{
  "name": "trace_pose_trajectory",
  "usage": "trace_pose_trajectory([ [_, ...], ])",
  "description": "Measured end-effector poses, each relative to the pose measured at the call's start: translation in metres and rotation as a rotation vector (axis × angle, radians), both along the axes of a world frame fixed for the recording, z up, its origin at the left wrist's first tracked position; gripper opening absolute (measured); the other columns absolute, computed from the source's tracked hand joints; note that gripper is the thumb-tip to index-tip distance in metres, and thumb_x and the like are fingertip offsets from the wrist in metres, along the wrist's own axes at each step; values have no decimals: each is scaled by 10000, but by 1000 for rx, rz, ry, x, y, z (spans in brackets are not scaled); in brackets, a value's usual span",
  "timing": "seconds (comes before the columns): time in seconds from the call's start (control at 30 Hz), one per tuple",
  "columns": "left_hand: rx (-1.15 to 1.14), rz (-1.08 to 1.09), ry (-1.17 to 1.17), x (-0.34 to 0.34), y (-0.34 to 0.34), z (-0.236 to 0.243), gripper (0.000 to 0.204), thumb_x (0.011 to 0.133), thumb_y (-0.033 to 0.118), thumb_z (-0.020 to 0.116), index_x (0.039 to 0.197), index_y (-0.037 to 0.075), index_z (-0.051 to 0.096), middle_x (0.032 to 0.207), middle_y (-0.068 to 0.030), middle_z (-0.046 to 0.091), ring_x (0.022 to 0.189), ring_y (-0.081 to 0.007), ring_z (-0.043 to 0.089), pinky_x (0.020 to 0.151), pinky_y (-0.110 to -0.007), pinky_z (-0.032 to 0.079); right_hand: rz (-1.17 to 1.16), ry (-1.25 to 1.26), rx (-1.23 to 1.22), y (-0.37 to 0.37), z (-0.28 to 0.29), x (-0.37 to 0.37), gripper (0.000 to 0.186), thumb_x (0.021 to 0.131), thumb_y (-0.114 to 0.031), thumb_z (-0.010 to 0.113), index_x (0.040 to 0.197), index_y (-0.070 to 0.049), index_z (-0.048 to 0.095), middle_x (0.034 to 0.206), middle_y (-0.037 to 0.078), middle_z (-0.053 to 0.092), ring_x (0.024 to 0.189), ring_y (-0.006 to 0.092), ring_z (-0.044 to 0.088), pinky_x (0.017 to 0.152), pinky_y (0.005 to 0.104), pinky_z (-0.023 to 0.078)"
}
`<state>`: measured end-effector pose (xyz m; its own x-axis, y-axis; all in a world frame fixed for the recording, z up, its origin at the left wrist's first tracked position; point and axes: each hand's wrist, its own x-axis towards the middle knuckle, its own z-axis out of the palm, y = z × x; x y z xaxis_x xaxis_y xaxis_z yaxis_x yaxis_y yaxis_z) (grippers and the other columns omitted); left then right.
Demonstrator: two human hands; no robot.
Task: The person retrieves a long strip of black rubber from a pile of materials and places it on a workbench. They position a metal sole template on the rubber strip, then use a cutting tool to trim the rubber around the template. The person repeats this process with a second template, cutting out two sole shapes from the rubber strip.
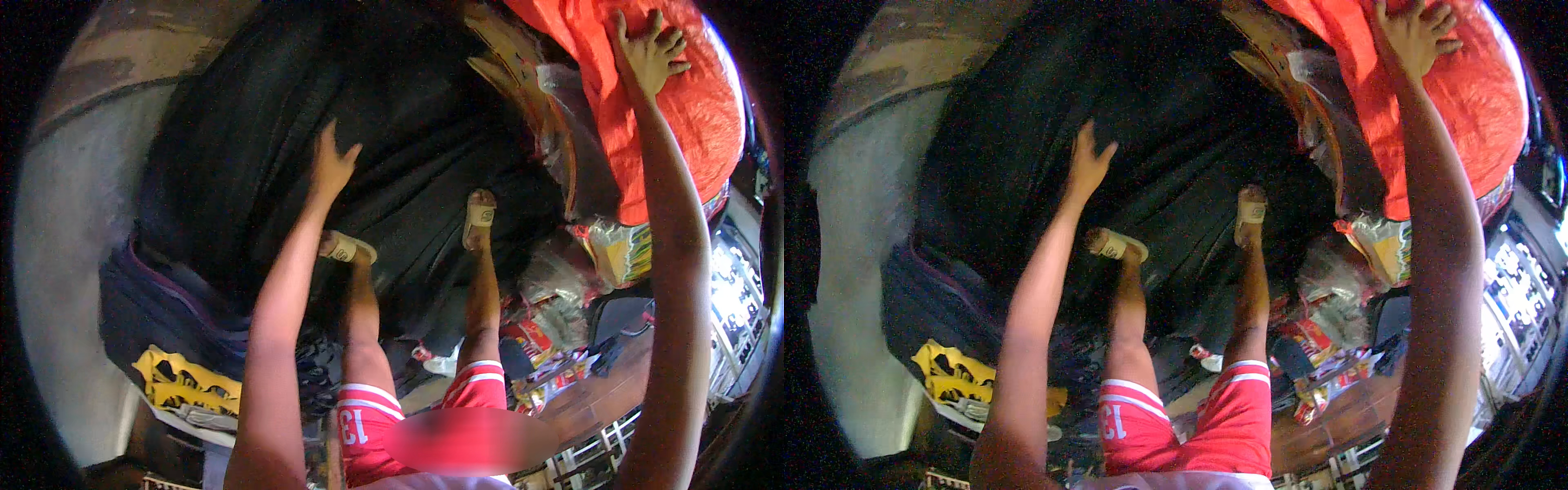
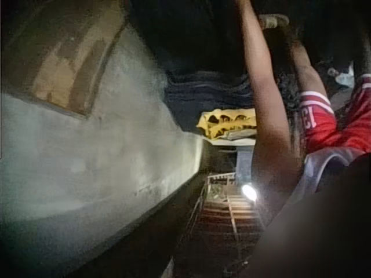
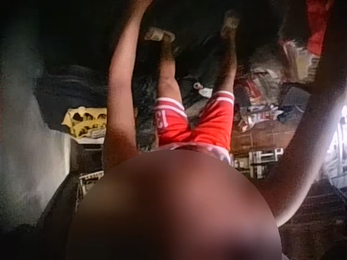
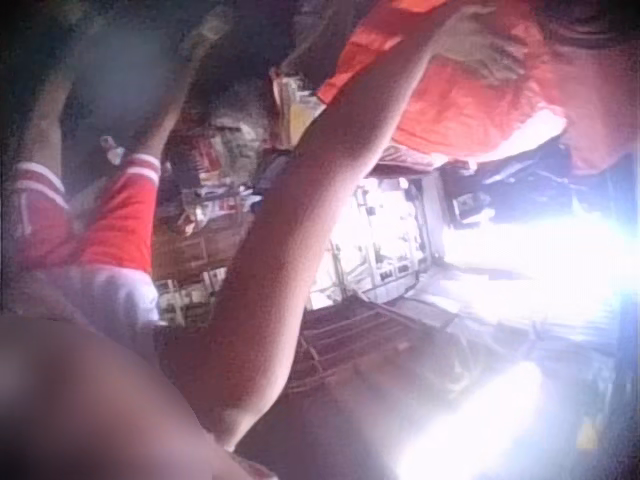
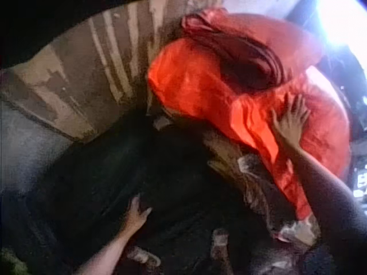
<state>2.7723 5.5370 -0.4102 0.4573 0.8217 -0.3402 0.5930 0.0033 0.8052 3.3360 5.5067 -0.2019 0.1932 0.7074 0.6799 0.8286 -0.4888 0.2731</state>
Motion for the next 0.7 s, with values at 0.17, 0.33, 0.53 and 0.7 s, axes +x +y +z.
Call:
trace_pose_trajectory([
  [0.17, 533, -53, 310, 212, 71, 39, 960, 755, 299, 838, 1514, 67, 297, 1493, -346, 295, 1384, -521, 310, 1094, -559, 369, -285, -88, -99, 4, -3, -11, 837, 893, -524, 588, 1550, -118, 266, 1601, 260, 187, 1489, 443, 152, 1193, 623, 80],
  [0.33, 333, -258, 656, 276, 141, 26, 860, 770, 260, 793, 1494, 84, 364, 1364, -314, 504, 1207, -487, 552, 936, -563, 510, -328, -63, -123, 9, 3, -16, 823, 882, -496, 608, 1544, -128, 288, 1599, 243, 206, 1483, 437, 169, 1194, 621, 77],
  [0.53, 352, -287, 477, 99, 186, 82, 697, 832, -24, 576, 1485, 157, 413, 1270, -238, 614, 1176, -420, 585, 1002, -475, 478, -211, 36, -25, 7, 1, -16, 815, 870, -475, 628, 1537, -137, 305, 1605, 218, 207, 1502, 411, 131, 1197, 620, 55],
  [0.7, 173, 54, 545, -131, 100, 169, 709, 908, -14, 529, 1548, 133, 260, 1346, -291, 553, 1234, -474, 529, 1017, -511, 441, -230, 48, -53, 6, 2, -14, 855, 847, -493, 649, 1544, -153, 289, 1615, 209, 182, 1506, 408, 116, 1200, 616, 38],
])
